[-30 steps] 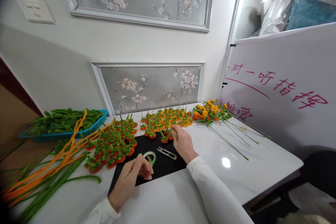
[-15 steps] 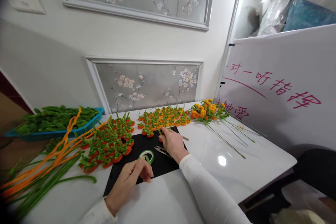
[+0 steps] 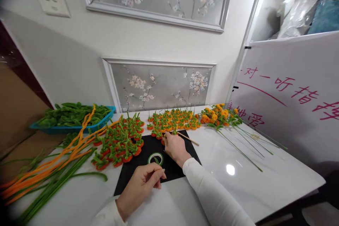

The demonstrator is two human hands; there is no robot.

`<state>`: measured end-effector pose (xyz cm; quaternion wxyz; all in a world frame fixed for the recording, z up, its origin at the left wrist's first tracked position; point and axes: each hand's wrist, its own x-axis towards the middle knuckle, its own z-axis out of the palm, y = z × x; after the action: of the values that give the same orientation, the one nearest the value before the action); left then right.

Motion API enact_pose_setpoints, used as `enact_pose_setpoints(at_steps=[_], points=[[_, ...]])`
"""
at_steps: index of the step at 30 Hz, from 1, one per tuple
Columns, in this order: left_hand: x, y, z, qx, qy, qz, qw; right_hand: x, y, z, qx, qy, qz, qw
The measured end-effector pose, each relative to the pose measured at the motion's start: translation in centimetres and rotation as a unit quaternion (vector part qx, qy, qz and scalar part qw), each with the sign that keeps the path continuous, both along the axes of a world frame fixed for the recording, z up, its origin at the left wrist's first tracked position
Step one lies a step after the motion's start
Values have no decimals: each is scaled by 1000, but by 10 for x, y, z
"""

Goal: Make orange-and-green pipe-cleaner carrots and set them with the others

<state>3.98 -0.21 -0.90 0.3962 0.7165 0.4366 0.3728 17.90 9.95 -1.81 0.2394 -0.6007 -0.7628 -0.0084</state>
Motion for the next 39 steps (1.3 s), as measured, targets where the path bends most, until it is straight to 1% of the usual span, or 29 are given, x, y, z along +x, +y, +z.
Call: enact_pose_setpoints(at_steps=[6,10,13,15,17,18,20,21,22,23,25,26,28,30,32,34,36,39], points=[[-1,-4,0,-1,0,-2,1000,-4,6,-5,1,14,7,1000],[1,-4,-3,-1,-48,-4,999,-2,4,-8,4,30,21,999],[2,-4,-7,8,-75,5,997,5,-4,-9,15,48,25,998],[2,-6,-7,17,-76,14,997,11,-12,-10,64,61,30,996],[0,-10,-3,32,-77,26,996,16,-21,-10,123,70,62,988],[-2,-13,2,46,-75,31,996,17,-26,-10,152,71,91,982],[-10,-17,16,95,-60,50,992,19,-34,-9,210,78,131,966],[-18,-18,25,153,-29,59,986,18,-37,-8,231,80,143,959],[-27,-18,35,211,8,96,973,18,-40,-6,249,81,150,953],[-40,-18,45,247,55,149,956,17,-42,-5,263,81,155,949],[-75,-13,65,259,96,231,933,14,-46,-2,280,77,164,943],[-96,-10,74,258,125,278,917,13,-47,-2,287,74,169,940],[-142,-4,89,247,173,341,890,11,-47,-1,295,68,179,936],[-187,0,98,221,240,379,866,10,-48,0,296,64,188,934],[-224,0,102,177,306,384,853,9,-48,0,291,62,195,935],[-250,-3,101,142,357,380,842,8,-49,1,284,63,201,935],[-265,-7,95,110,395,372,833,7,-49,2,279,65,203,936],[-273,-11,85,76,433,369,819,7,-48,0,271,63,204,939]])
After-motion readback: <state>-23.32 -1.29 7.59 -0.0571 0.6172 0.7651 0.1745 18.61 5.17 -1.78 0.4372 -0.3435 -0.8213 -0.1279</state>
